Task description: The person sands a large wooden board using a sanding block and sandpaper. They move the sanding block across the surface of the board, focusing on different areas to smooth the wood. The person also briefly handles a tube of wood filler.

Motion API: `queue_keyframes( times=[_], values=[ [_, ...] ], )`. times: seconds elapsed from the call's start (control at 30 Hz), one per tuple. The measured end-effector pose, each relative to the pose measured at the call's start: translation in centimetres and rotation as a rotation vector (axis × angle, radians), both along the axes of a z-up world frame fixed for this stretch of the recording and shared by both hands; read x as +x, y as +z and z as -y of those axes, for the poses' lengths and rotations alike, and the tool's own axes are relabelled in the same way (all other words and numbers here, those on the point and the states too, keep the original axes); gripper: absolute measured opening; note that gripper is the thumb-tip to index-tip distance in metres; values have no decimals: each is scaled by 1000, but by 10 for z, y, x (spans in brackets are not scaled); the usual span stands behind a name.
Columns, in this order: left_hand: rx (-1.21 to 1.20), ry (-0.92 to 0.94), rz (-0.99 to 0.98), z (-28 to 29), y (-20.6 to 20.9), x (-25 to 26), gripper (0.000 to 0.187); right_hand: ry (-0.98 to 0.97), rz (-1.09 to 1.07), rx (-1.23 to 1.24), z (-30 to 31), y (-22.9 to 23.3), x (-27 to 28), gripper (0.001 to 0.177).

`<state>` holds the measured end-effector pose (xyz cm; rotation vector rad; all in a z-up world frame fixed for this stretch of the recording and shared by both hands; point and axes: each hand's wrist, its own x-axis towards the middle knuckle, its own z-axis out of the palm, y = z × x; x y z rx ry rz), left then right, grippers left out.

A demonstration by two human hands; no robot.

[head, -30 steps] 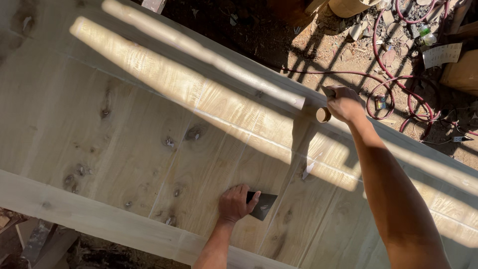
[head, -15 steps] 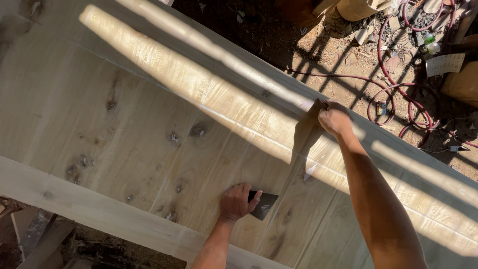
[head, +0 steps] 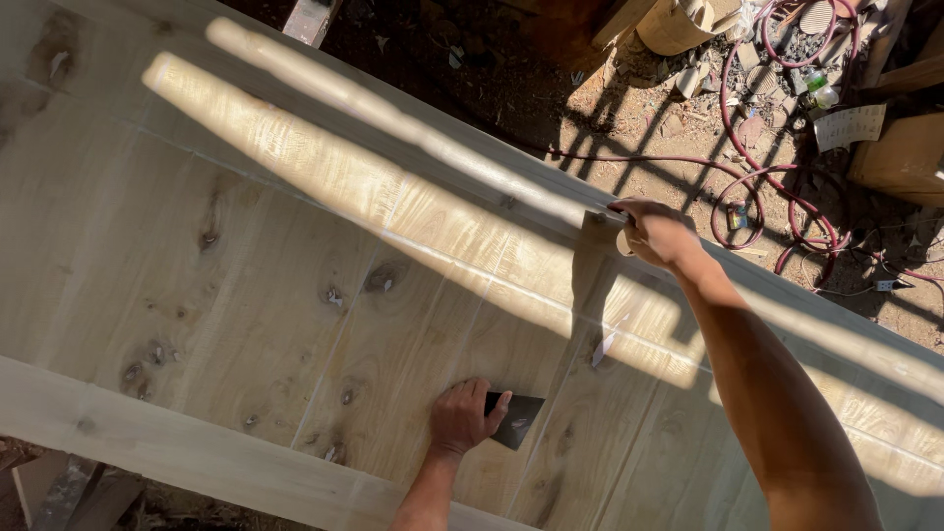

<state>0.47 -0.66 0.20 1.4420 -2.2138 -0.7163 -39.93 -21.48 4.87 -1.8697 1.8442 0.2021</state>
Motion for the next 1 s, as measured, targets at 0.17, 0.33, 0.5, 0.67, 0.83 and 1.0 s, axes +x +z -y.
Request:
queue_keyframes(
  times=[0.17, 0.33, 0.5, 0.67, 0.83, 1.0],
  values=[
    [34, -6, -7, 0, 3, -3, 45, -1, -78, -62, -9, 17, -39, 46],
    [4, 0, -6, 0, 4, -3, 43, -214, -126, -29, -32, 11, -4, 39],
    [1, -1, 3, -2, 4, -4, 43, -94, -58, -289, -52, 11, 12, 45],
    [-2, 9, 10, -6, -3, -5, 44, -144, -100, -323, -63, 6, -7, 49],
    [-10, -6, 49, -10, -9, -5, 47, -181, -88, -202, -74, 7, -27, 54],
    [-26, -11, 51, -3, -15, -4, 48, -81, -31, -300, -67, 10, -37, 56]
  ],
)
